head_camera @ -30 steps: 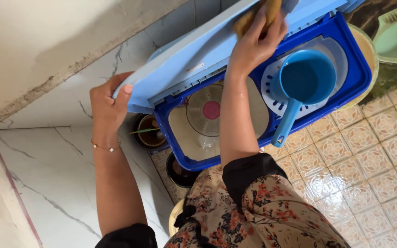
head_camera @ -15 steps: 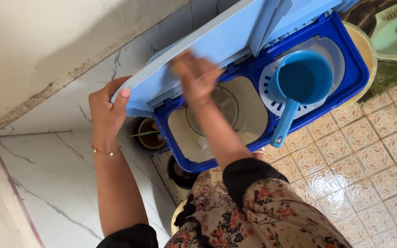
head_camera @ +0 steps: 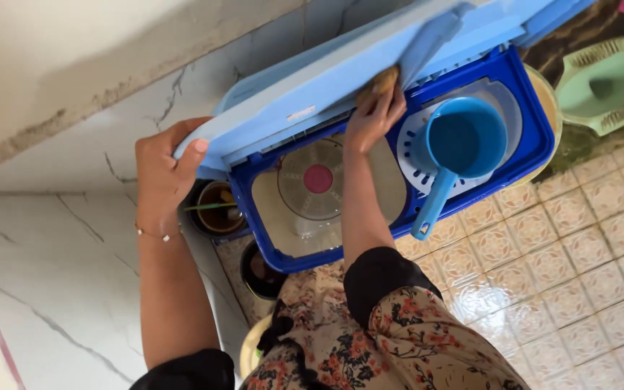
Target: Cleaning the internal compartments and lids of a portable twin-tub washing machine using a sponge and water.
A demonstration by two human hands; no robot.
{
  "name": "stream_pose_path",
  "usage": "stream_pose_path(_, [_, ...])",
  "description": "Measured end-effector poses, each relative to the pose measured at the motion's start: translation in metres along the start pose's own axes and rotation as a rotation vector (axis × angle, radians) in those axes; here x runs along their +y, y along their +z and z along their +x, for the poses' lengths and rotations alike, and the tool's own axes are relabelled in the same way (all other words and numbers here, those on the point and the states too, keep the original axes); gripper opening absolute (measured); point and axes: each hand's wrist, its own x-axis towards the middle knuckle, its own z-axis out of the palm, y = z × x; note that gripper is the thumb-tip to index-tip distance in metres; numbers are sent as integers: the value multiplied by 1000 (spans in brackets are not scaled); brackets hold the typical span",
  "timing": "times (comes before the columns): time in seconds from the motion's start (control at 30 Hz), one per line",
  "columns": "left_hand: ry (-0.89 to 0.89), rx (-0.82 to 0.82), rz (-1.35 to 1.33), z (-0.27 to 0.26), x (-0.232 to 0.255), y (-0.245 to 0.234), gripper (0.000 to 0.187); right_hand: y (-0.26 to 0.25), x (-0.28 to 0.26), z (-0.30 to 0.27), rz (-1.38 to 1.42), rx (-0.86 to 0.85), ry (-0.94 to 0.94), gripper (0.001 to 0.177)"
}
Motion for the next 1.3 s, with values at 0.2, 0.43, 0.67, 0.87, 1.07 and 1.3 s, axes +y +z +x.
stream_pose_path(0.2, [27,-13,-46,-9,4,4,54,-20,-27,-35,35,-314,312,21])
stream_pose_path(0.43, [-4,-7,-100,-11,3,7,55,-81,-98,-92,107,-677,-19,21])
stream_pose_path(0.67, [20,4,-60,-5,-1,8,50,-65,-21,-31,-344,-800,-644,56])
stream_pose_path(0.87, [58,16,-83,-2,-3,9,38,-34,60,0,-270,-524,-271,43])
stream_pose_path(1.07, [14,6,-138,5,6,8,29,-42,8,26,-526,-462,-160,33])
stream_pose_path(1.3, [57,25,-133,5,3,10,31,-32,-10,-22,-583,-567,-282,30])
